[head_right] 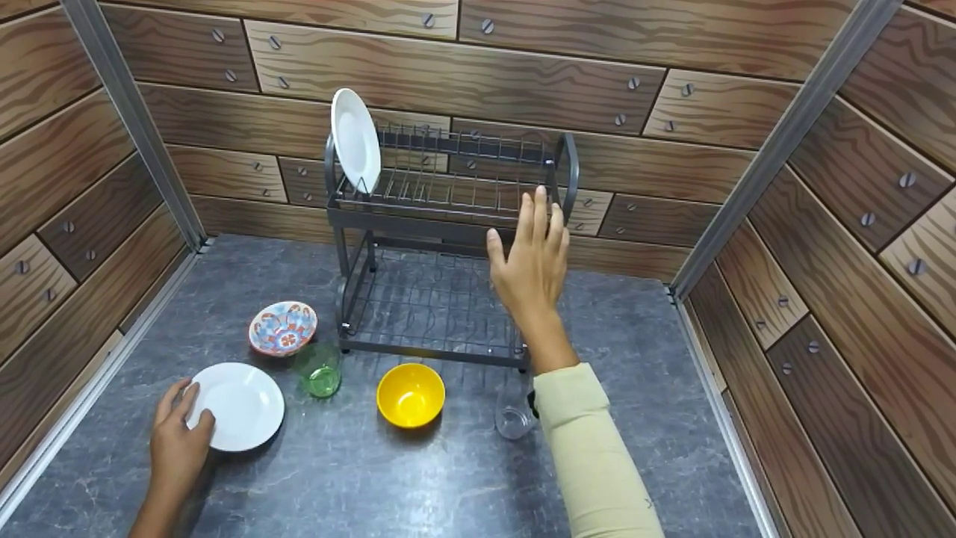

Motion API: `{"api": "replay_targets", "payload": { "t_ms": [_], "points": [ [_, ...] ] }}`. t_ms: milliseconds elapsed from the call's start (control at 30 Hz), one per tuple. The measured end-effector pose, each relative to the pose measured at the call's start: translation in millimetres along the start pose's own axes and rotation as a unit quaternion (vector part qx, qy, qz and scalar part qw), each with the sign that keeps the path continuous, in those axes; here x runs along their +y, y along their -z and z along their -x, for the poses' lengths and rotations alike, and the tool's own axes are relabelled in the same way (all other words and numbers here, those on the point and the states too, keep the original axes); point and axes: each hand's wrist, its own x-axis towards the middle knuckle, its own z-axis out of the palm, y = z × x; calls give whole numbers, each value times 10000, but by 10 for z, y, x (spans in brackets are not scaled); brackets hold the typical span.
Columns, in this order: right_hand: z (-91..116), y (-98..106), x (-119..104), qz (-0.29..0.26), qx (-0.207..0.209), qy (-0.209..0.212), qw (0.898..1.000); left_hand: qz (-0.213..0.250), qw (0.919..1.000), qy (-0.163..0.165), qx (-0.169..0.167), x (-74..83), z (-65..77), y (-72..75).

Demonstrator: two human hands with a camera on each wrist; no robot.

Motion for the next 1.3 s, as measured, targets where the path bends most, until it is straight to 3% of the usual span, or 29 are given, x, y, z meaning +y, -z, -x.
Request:
{"api": "replay_targets", "payload": {
  "t_ms": [300,667,933,1300],
  "points": [
    [-10,6,-3,13,-69,-38,10000,118,9997,-225,61,233,-37,46],
    [-3,-3,17,46,-47,-36,10000,466,9901,-1198,567,720,-183,203],
    [-16,0,49,102,-16,274,9996,765,9752,-1914,804,1244,-366,267],
    [-24,17,54,53,31,497,9987,1004,9492,-2896,710,1857,-643,138]
  ]
}}
